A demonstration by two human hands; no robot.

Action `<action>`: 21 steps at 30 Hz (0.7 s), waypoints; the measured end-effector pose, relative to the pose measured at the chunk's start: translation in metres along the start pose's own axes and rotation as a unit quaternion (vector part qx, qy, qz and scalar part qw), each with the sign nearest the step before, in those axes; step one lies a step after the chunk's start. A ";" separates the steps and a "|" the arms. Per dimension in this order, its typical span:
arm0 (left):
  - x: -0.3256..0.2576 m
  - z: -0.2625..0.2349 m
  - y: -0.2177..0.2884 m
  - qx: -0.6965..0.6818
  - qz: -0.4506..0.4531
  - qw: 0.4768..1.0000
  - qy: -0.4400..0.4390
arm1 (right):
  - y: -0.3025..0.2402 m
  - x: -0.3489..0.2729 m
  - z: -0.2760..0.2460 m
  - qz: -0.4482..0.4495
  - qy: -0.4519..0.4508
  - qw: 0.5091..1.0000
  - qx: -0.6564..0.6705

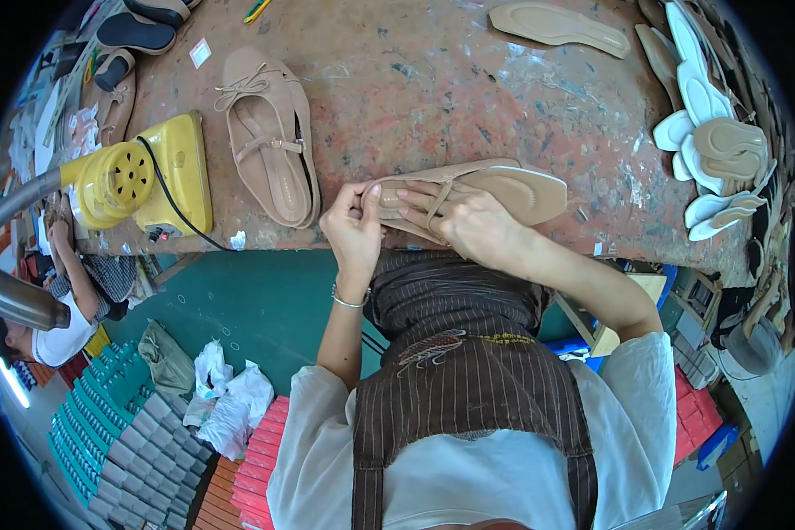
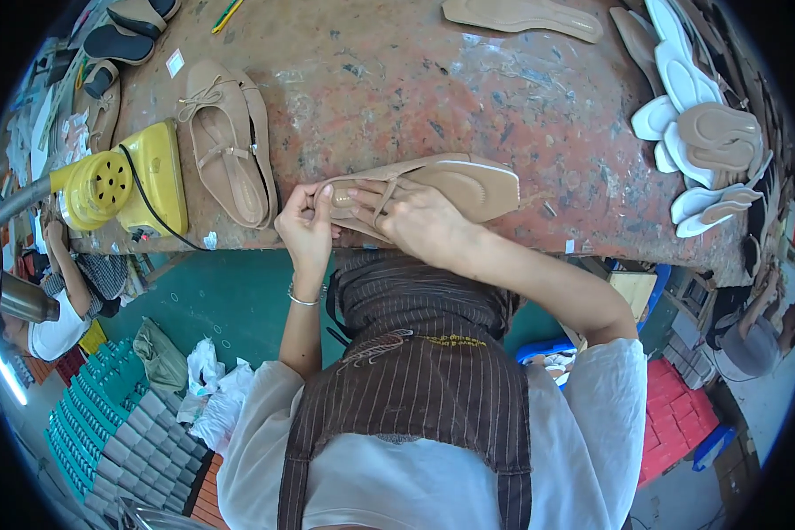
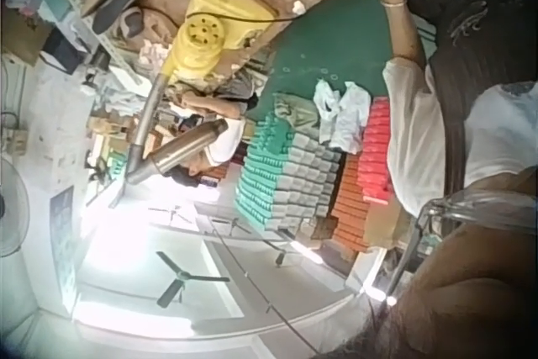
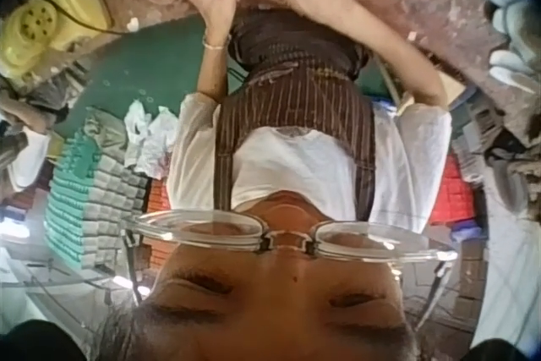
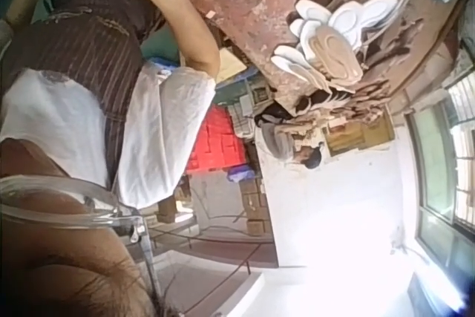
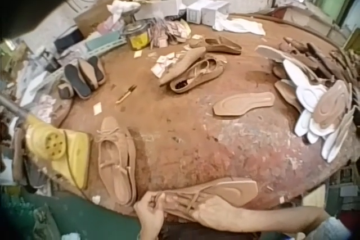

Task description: The recorder inserts white insoles into beige flat shoes and then uses a heat gun machine to seal or finish them.

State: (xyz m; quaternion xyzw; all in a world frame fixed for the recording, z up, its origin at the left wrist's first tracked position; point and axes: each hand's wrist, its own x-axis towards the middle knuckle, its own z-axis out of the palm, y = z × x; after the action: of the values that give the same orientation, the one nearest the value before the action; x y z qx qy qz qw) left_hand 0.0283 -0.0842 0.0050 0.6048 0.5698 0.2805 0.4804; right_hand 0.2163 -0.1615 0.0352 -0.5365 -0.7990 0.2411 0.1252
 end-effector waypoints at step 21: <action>-0.083 0.066 0.040 0.270 0.352 0.879 -0.176 | -0.016 -0.033 -0.037 0.146 0.197 0.969 -0.029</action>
State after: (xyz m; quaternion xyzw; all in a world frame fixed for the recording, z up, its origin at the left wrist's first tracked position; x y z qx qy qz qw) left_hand 0.0878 -0.1771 0.0334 0.9111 0.2792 0.1551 0.2605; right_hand 0.2339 -0.1872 0.0772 -0.6875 -0.6783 0.1235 0.2280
